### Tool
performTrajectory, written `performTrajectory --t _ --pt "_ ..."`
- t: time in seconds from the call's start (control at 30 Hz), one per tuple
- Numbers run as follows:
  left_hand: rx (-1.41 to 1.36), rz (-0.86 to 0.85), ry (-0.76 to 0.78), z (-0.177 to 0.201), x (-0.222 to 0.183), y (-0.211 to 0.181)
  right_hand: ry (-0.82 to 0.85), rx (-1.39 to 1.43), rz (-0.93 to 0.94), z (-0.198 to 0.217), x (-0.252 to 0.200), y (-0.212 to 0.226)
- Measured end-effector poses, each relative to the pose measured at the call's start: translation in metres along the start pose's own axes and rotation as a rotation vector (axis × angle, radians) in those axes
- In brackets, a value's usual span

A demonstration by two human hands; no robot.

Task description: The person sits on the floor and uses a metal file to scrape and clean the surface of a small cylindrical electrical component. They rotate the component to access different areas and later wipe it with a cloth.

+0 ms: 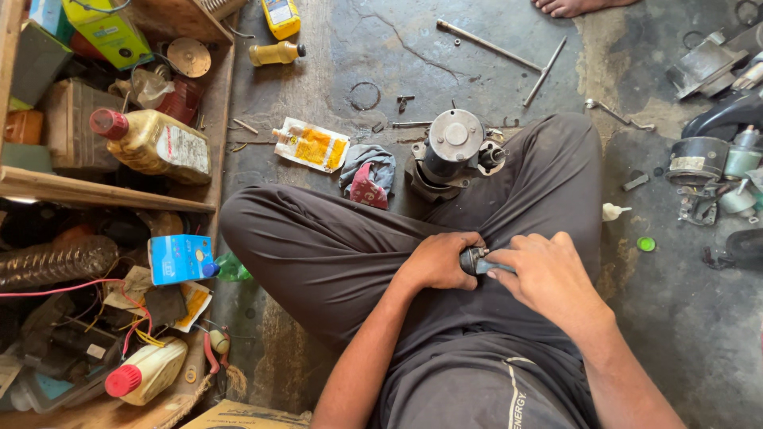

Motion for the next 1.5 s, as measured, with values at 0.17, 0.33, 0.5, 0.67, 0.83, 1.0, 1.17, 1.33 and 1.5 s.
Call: performTrajectory --t 0.17,0.33,0.5,0.67,0.83,1.0,1.17,1.33,1.5 --pt "0.007 0.003 -0.005 -0.002 0.003 0.006 0.026 -0.017 -0.025 -0.002 0.001 -0.002" --pt "-0.051 -0.035 -0.057 0.004 0.004 0.010 0.083 0.076 -0.120 -0.005 -0.006 -0.028" --pt "-0.482 0.051 -0.215 0.031 -0.007 0.013 0.002 -0.078 -0.463 0.006 -0.003 -0.102" --pt "-0.786 -0.017 -0.397 0.104 -0.028 0.001 -0.164 -0.045 -0.444 0.026 0.060 -0.161" --pt "-0.699 -0.153 -0.612 0.227 -0.016 0.006 -0.286 0.107 -0.268 0.017 0.128 -0.173" --pt "-0.415 -0.039 -0.666 0.286 0.025 0.036 -0.345 0.599 -0.318 -0.010 0.129 -0.158" --pt "0.110 -0.020 -0.776 0.282 0.085 0.074 -0.122 1.670 -0.358 -0.074 0.113 -0.115" --pt "0.141 0.085 -0.710 0.248 0.121 0.125 0.019 1.742 -0.318 -0.100 0.112 -0.090" --pt "0.228 0.078 -0.618 0.235 0.120 0.134 0.122 1.582 -0.396 -0.121 0.117 -0.102"
Point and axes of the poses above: each hand's wrist, its own x-axis towards the middle knuckle, its own z-axis out of the back of the hand, y = z × x, the point moved 9 cm from there along x, towards the middle knuckle, and after that the axes turned 8 degrees about -x, right-handed, at the moved point
